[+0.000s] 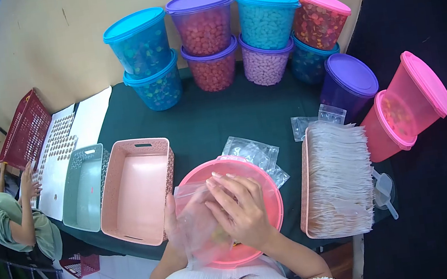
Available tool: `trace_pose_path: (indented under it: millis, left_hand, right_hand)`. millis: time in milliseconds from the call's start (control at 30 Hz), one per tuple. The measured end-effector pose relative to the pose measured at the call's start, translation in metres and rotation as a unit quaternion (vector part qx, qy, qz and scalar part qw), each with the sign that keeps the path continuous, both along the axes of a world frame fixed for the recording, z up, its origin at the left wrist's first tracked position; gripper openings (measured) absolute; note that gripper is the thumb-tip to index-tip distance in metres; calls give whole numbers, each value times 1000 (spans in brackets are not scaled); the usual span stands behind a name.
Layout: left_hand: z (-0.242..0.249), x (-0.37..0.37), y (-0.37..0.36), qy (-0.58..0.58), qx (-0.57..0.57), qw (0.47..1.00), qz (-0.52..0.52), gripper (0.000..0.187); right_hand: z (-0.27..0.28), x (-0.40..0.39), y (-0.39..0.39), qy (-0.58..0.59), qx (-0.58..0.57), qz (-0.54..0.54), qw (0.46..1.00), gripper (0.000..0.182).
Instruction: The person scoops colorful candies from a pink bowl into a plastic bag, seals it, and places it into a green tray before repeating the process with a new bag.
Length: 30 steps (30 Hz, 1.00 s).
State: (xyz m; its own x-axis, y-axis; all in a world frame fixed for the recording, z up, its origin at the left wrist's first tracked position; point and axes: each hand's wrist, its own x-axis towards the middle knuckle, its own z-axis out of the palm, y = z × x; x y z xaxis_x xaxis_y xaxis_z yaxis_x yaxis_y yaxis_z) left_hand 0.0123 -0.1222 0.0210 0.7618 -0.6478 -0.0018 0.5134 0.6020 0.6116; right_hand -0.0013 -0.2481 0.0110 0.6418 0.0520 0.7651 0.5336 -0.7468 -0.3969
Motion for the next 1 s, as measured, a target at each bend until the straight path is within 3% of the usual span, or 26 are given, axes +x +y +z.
trace_pose_path:
  millis: [233,300,400,467,633,767,833,867,900,967,1000]
  left_hand:
    - [-1,-2,0,-42,10,999,-8,85]
    - [-4,0,0,-149,94,984,-11,86]
    - [-16,-1,-4,-201,104,974,2,85]
    - [-11,-3,-3,-197,103,975,0,85]
    - [-10,2,1,-208,100,973,-9,83]
    - [-4,5,4,-168,76,982,-25,93]
    - [-6,6,6,-160,38,986,-33,95]
    - [-11,9,9,-223,37,974,-13,96]
    - [-13,12,14,-285,36,958,7,98]
    - [-8,16,35,-309,66,949,18,95]
    - [-7,18,45,-338,96,936,30,92]
  right_hand:
    - [-2,-1,1,-47,50,14,998,28]
    - [4,-3,-1,-20,52,18,998,25]
    - [22,-5,-9,31,22,27,999,21]
    - [28,-3,-16,52,-9,31,998,21]
    - [39,-6,-27,102,-23,166,981,16]
    - [46,-11,-37,156,-38,181,970,14]
    - [45,-14,-42,146,15,113,983,10]
    - [41,-16,-45,149,16,111,982,10]
    - [35,-17,-49,157,89,66,981,8]
    - [34,-21,-52,175,218,33,960,6]
    - [32,-22,-54,176,217,30,960,6]
